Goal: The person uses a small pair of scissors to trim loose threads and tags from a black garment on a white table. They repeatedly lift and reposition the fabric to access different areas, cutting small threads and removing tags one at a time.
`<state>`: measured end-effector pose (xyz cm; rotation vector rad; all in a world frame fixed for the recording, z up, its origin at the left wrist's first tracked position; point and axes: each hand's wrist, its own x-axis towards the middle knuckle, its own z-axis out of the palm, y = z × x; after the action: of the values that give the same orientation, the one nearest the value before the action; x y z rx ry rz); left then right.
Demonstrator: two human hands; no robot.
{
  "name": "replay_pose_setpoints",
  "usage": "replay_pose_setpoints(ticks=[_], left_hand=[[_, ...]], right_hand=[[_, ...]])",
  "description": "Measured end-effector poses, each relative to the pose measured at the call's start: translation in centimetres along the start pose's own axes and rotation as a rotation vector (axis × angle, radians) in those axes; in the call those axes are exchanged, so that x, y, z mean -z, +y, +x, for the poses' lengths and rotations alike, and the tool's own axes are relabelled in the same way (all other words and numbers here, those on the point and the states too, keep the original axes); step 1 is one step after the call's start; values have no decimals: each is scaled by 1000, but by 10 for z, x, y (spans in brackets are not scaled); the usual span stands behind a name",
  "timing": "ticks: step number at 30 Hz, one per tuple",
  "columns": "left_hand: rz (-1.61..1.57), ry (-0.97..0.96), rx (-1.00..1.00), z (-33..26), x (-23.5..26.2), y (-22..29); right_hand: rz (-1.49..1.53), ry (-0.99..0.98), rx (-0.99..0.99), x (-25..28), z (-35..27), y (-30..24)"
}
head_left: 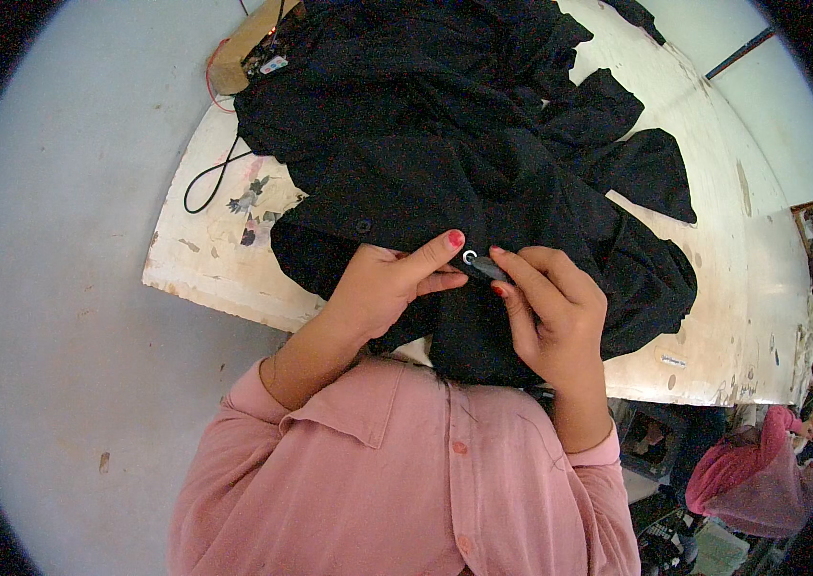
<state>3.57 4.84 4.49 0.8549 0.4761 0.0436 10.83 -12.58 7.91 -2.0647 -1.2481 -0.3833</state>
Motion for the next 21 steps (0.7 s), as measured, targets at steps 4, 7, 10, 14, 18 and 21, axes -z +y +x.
replay_pose_setpoints(ticks=[4,7,10,14,18,21], left_hand=[[-35,-16,-53,-2,-4,1],[-31,-15,-40,-2,-3,1],[7,-18,-36,-2,-3,1],[97,-115,-53,-6,0,1],[274,-117,-103,-7,-2,5],[278,-117,-136,-5,-1,3]], right_hand=[[-13,16,-35,0,-2,2],[93,96,-81,-1,1,-1],[193,112,-122,-3,5,-3],[178,33,-83,-10,-1,5],[148,-48,-53,-5,1,1],[609,-249,-15,6,2,4]])
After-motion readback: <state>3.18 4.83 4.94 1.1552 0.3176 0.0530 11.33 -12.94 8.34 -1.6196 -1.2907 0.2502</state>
